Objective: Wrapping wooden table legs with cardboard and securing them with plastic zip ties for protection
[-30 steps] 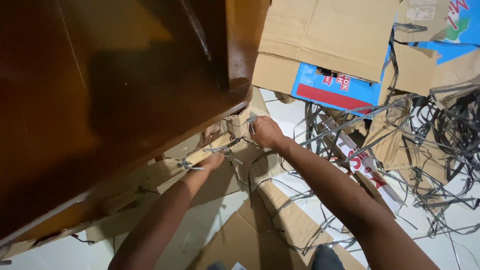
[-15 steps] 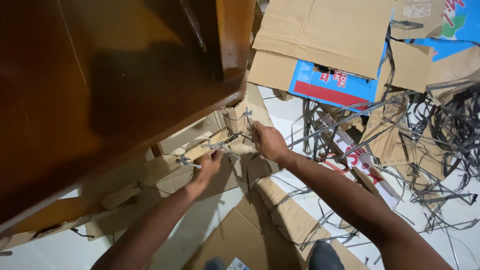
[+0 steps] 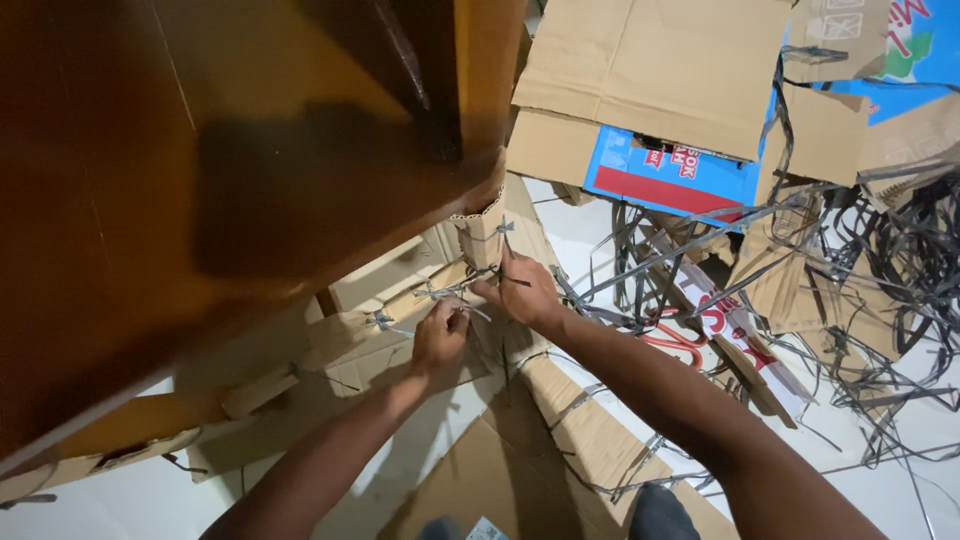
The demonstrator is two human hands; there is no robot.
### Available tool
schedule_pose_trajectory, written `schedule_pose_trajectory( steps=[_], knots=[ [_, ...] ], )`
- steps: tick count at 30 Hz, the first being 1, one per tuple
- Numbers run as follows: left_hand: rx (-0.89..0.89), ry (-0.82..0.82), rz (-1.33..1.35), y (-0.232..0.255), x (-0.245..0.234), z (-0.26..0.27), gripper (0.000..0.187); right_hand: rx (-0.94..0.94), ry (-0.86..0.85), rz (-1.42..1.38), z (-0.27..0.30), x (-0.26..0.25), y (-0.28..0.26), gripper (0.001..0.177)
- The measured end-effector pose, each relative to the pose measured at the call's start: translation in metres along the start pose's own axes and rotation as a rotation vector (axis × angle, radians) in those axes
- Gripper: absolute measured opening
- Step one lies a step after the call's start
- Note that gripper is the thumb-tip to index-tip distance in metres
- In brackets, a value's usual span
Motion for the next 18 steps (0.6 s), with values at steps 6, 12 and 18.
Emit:
schedule_pose_trajectory(
  steps=[6, 12, 18],
  knots=[
    [0.237, -0.02, 0.194, 0.025, 0.006, 0.002, 0.025, 0.201, 0.05, -0.079, -0.023, 0.023, 0.038, 0.056],
    [0.356, 0.037, -0.024, 0.036, 0.03, -0.011, 0.03, 0.282, 0.113, 0.036, -0.022, 0.03, 0.04, 0.05],
    [0.407, 0.088, -0.275, 0.063, 0.031, 0.011, 0.032, 0.064, 0.11, -0.173, -0.011, 0.023, 0.031, 0.039]
  ],
)
Point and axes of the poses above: each hand's wrist, its own z-axis away from the middle knuckle, its own x-axis out of the palm, y = z × x, the point moved 9 cm from there along -z, towards the middle knuckle, and after that the axes turned 13 degrees about -y, right-handed, at the moved point
